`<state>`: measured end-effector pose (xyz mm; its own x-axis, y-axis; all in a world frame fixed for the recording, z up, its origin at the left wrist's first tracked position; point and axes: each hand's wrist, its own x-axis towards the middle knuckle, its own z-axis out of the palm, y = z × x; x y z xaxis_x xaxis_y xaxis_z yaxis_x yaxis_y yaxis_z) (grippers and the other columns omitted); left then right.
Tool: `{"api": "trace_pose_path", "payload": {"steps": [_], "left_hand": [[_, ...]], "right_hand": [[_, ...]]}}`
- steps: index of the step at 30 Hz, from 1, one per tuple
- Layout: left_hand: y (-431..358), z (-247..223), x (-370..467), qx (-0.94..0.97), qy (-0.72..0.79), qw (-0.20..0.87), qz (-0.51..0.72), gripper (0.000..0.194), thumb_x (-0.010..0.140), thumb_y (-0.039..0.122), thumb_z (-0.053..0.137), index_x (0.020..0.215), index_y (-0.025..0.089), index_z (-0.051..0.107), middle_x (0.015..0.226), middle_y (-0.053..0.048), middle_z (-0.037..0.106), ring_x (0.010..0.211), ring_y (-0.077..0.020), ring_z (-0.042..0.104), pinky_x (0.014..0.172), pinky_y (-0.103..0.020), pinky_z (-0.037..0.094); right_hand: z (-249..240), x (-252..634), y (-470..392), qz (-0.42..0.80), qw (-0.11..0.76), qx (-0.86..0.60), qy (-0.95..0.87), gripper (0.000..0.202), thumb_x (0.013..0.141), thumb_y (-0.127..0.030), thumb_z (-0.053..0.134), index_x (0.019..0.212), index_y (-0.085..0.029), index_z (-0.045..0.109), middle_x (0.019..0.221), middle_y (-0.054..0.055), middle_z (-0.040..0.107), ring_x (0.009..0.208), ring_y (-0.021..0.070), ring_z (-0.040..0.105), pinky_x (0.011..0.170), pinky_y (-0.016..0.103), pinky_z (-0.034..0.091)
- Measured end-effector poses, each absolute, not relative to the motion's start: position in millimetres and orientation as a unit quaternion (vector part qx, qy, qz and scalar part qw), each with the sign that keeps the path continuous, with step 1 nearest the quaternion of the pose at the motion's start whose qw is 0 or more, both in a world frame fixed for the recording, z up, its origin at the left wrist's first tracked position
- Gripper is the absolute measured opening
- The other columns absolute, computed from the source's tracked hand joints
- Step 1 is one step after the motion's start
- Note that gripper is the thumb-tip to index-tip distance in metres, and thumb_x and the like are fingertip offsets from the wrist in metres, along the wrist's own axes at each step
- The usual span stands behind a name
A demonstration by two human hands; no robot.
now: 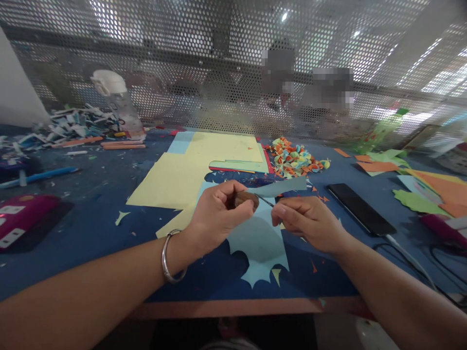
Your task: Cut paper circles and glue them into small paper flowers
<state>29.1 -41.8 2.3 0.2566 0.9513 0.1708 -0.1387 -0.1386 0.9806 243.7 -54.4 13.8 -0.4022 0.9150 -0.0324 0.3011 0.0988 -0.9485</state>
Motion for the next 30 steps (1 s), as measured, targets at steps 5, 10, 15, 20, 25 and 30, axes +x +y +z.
{"api": "trace_pose_path", "payload": {"steps": [5,10,15,20,25,30], "left_hand": [[-42.4,3.5,30.8,0.573,0.369,0.547,0.486,0.011,0.07,0.02,0.067,0.071,0.018,0.057,0.062,0.004,0.051,0.058,-0.0089,0.04,0.054,-0.024,0.033],[-43.2,6.0,31.1,0.576,0.365,0.55,0.482,0.012,0.067,0.02,0.066,0.069,0.019,0.055,0.06,0.005,0.048,0.056,-0.0085,0.037,0.054,-0.025,0.031],[-43.5,4.1,30.3,0.576,0.366,0.553,0.478,0.01,0.068,0.019,0.066,0.068,0.018,0.056,0.06,0.005,0.047,0.056,-0.0086,0.037,0.054,-0.026,0.031],[-42.0,1.2,31.1,0.563,0.367,0.566,0.478,0.01,0.069,0.019,0.067,0.068,0.019,0.057,0.062,0.004,0.049,0.059,-0.0091,0.04,0.054,-0.025,0.031],[-42.3,2.6,30.3,0.565,0.375,0.568,0.466,0.009,0.068,0.02,0.066,0.066,0.018,0.057,0.062,0.003,0.049,0.058,-0.0092,0.04,0.053,-0.024,0.031],[-43.6,7.1,28.5,0.612,0.4,0.525,0.436,0.004,0.065,0.018,0.064,0.064,0.017,0.06,0.056,0.005,0.046,0.054,-0.0084,0.036,0.051,-0.023,0.03]], "right_hand": [[13.1,245.7,-55.0,0.481,0.302,-0.455,-0.686,0.049,0.091,-0.059,0.057,0.073,-0.014,0.063,0.049,-0.008,0.028,0.043,0.0046,0.023,0.041,0.022,0.016],[12.6,246.4,-54.2,0.456,0.292,-0.457,-0.706,0.047,0.093,-0.057,0.055,0.074,-0.015,0.064,0.05,-0.008,0.03,0.043,0.0047,0.024,0.041,0.022,0.017],[12.8,246.3,-53.8,0.432,0.293,-0.453,-0.722,0.047,0.094,-0.056,0.054,0.074,-0.015,0.064,0.05,-0.008,0.029,0.044,0.0052,0.024,0.042,0.023,0.018],[14.2,245.4,-54.3,0.406,0.292,-0.454,-0.737,0.047,0.094,-0.055,0.054,0.073,-0.015,0.065,0.05,-0.007,0.031,0.044,0.006,0.026,0.042,0.023,0.019],[16.7,243.6,-53.7,0.389,0.281,-0.455,-0.75,0.048,0.095,-0.056,0.052,0.073,-0.016,0.065,0.049,-0.007,0.031,0.044,0.0068,0.028,0.044,0.024,0.021],[19.7,242.0,-54.4,0.369,0.271,-0.458,-0.762,0.047,0.094,-0.055,0.053,0.072,-0.015,0.065,0.051,-0.005,0.037,0.048,0.0078,0.031,0.046,0.024,0.024]]}}
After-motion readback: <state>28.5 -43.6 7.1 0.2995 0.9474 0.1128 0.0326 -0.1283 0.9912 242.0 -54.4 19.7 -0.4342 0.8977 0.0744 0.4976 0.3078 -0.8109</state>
